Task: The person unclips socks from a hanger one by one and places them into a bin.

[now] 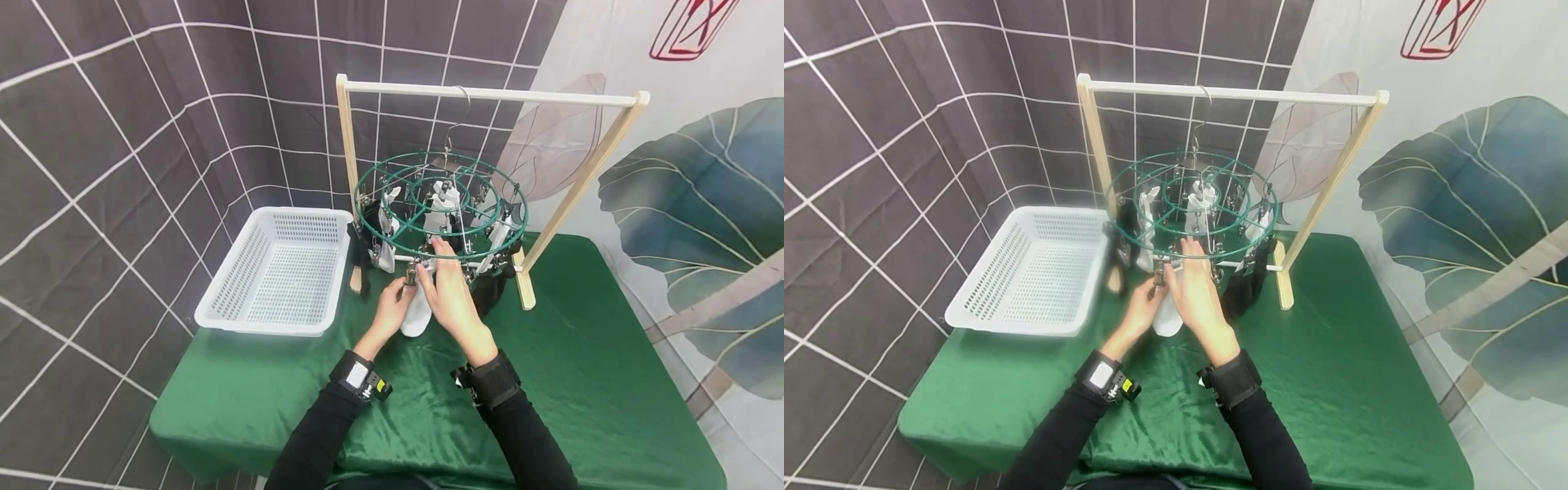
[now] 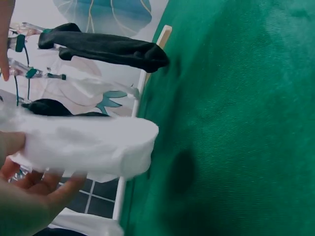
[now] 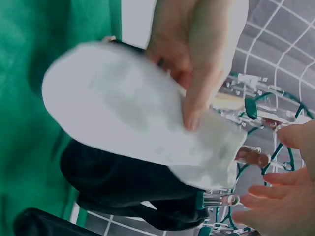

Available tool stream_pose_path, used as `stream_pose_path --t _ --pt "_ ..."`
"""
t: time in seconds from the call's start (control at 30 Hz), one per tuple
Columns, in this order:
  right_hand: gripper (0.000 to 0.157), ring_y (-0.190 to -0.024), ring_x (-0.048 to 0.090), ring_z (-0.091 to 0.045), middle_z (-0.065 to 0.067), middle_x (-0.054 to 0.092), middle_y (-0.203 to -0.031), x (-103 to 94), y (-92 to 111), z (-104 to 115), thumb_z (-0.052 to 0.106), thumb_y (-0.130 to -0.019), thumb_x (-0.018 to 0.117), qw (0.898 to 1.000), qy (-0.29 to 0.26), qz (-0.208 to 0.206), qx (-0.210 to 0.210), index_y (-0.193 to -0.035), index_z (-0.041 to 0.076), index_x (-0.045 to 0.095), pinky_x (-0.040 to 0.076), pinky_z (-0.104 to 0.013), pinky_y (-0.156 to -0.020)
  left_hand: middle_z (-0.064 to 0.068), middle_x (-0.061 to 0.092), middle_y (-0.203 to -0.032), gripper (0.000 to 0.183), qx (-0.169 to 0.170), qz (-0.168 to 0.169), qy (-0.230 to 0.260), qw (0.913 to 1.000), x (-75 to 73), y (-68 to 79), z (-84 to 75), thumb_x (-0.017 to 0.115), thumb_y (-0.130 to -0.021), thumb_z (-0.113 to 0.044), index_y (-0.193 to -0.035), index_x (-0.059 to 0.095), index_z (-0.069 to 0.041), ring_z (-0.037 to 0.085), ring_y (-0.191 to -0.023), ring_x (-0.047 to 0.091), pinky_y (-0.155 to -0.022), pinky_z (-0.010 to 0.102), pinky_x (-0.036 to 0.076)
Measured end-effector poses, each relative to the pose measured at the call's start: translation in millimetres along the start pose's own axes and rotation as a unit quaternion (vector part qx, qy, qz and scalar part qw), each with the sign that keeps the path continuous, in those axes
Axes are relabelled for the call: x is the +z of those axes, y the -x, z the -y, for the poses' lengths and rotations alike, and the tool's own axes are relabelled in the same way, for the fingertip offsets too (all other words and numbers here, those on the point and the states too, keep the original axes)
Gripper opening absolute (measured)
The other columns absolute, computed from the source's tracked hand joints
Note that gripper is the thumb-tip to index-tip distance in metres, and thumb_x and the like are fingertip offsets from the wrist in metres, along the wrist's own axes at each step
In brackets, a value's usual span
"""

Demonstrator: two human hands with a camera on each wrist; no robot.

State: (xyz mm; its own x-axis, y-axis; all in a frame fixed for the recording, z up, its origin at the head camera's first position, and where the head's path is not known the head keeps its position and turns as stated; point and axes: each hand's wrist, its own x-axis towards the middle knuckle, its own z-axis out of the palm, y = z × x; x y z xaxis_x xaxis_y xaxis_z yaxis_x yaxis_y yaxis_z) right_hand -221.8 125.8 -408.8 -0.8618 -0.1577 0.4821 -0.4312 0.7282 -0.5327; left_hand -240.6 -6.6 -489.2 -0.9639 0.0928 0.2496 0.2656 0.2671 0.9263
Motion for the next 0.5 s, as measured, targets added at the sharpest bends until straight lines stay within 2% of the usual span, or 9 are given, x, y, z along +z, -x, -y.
stream_pose_path --t 0.13,0.23,0.43,0.5 --pt "0.043 -0.141 0.046 -0.040 -0.028 0.053 -0.144 -0.9 -16 -2 0.016 -0.105 0.053 1.000 0.019 -0.007 -0.023 -0.140 -0.008 0.050 0.034 -0.050 -0.120 0.024 0.067 -0.104 0.023 -0.014 0.006 0.028 0.9995 -2.1 3.4 -1.0 0.049 -0.104 -0.011 -0.117 0.063 0.003 0.029 -0.092 0.062 -0.079 0.034 0.050" --pt "0.033 -0.130 0.053 -0.040 -0.025 0.061 -0.131 -2.7 -22 -3 0.013 -0.104 0.054 0.999 0.032 -0.002 -0.018 -0.131 -0.004 0.059 0.041 -0.051 -0.112 0.023 0.066 -0.101 0.023 -0.017 -0.003 0.009 0.9998 -2.1 5.0 0.4 0.046 -0.105 -0.011 -0.119 0.060 0.001 0.030 -0.089 0.061 -0.076 0.035 0.049" --pt "0.023 -0.113 0.058 -0.037 -0.019 0.065 -0.114 -2.8 -29 -2 0.014 -0.099 0.060 1.000 0.019 0.007 0.021 -0.115 -0.001 0.067 0.048 -0.051 -0.099 0.022 0.069 -0.119 0.028 -0.041 -0.026 -0.064 0.9968 -3.5 8.1 1.3 0.044 -0.107 -0.018 -0.129 0.056 -0.005 0.038 -0.108 0.067 -0.089 0.051 0.051" --pt "0.021 -0.112 0.059 -0.037 -0.019 0.066 -0.112 -2.1 -30 -2 0.014 -0.098 0.063 0.999 0.006 0.005 0.032 -0.112 -0.001 0.068 0.048 -0.050 -0.098 0.023 0.069 -0.116 0.029 -0.043 -0.027 -0.069 0.9963 -4.7 8.6 0.5 0.043 -0.107 -0.019 -0.128 0.056 -0.005 0.040 -0.107 0.067 -0.089 0.054 0.051"
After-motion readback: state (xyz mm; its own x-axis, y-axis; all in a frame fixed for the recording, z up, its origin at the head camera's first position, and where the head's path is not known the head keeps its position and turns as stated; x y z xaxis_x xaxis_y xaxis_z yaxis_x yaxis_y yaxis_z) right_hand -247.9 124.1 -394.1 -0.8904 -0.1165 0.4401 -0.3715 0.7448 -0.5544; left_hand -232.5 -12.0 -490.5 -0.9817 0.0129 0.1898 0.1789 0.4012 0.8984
